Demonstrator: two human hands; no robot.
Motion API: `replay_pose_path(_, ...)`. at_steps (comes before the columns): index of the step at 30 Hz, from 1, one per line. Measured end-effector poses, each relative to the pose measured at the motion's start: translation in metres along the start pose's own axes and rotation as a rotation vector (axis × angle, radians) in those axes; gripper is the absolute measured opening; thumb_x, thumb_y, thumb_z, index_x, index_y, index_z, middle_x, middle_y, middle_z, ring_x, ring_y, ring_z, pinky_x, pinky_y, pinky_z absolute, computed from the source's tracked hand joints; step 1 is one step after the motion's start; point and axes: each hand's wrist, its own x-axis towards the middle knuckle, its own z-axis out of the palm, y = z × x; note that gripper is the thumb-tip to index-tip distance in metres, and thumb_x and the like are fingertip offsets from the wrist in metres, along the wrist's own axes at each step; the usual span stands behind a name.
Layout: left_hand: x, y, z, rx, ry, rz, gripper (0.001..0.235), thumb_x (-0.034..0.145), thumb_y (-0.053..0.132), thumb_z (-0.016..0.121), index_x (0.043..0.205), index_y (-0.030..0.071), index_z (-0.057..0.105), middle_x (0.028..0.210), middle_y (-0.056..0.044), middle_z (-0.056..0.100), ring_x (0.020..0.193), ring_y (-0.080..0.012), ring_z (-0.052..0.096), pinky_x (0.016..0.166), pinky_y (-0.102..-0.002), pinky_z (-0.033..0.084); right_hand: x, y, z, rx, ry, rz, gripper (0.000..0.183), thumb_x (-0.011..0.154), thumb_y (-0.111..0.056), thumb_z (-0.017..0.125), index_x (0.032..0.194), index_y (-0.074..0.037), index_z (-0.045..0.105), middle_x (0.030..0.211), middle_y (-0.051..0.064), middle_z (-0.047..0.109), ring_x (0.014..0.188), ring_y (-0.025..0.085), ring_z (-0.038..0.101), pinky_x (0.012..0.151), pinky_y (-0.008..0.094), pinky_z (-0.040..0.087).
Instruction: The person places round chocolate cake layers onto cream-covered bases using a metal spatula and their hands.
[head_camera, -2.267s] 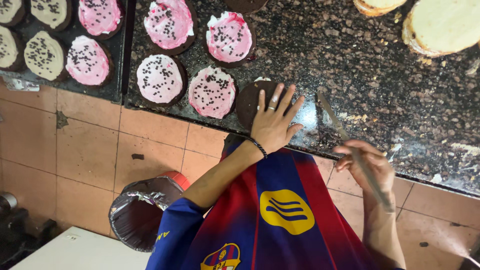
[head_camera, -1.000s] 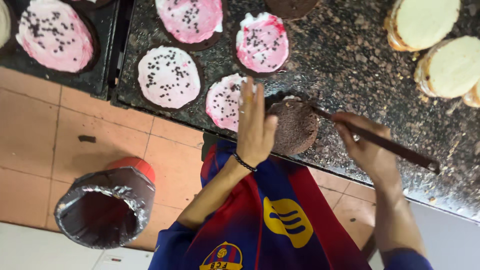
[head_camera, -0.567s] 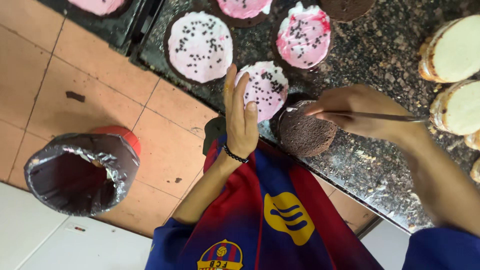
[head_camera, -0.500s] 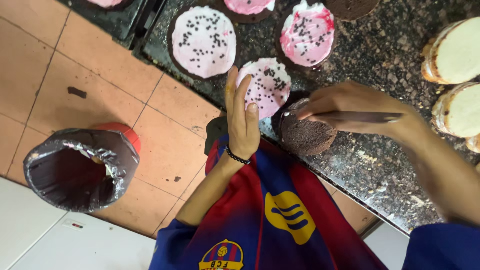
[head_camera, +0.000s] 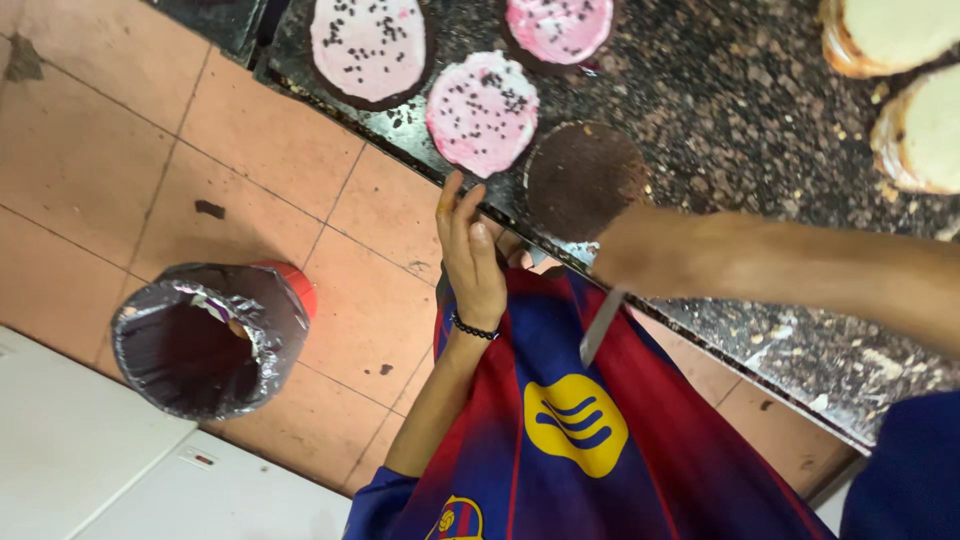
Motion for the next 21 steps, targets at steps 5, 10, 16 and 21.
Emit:
replay_pose_path(5, 0.006, -0.001, 0.025, 0.210, -0.308, 0.229, 0.051, 0.111, 0.034, 0.042, 0.150, 0.002, 0.049, 0.164, -0.023, 0.037, 0.157, -0.0431, 0.031, 0.130, -0.052, 0.027, -0.095, 0.063, 0.071, 0.150, 0.760, -0.181, 0.026, 0.087, -0.022, 0.066, 0.108, -0.014, 0.078, 0.090, 0.008, 0.078, 0.077, 0.027, 0.073, 0.063, 0.041, 0.056)
replay_pose_path(10, 0.048, -0.010, 0.065, 0.663, -0.564, 0.551, 0.064, 0.105, 0.041, 0.053, 0.158, 0.008, 0.039, 0.165, -0.024, 0.027, 0.155, -0.0452, 0.021, 0.125, -0.064, 0.019, -0.128, 0.034, 0.208, 1.092, 1.363, 0.397, 0.024, 0.100, -0.011, 0.068, 0.123, -0.006, 0.072, 0.079, 0.007, 0.064, 0.059, 0.013, 0.051, 0.050, 0.029, 0.040)
replay_pose_path(16, 0.057, -0.027, 0.088, 0.808, -0.649, 0.657, 0.072, 0.103, 0.048, 0.053, 0.158, 0.006, 0.034, 0.165, -0.027, 0.023, 0.153, -0.0496, 0.017, 0.120, -0.067, 0.020, -0.027, -0.063, 0.298, 0.928, 1.880, 0.803, 0.016, 0.100, 0.001, 0.073, 0.116, 0.005, 0.069, 0.107, 0.017, 0.069, 0.087, 0.021, 0.065, 0.075, 0.031, 0.054)
replay_pose_path(21, 0.057, -0.037, 0.085, 0.790, -0.624, 0.717, 0.070, 0.105, 0.046, 0.052, 0.158, 0.005, 0.033, 0.165, -0.028, 0.022, 0.153, -0.0506, 0.019, 0.120, -0.068, 0.020, 0.022, -0.099, 0.278, 2.065, 2.061, -0.121, 0.036, 0.088, 0.002, 0.053, 0.120, 0.003, 0.067, 0.109, 0.020, 0.076, 0.079, 0.032, 0.076, 0.065, 0.034, 0.056)
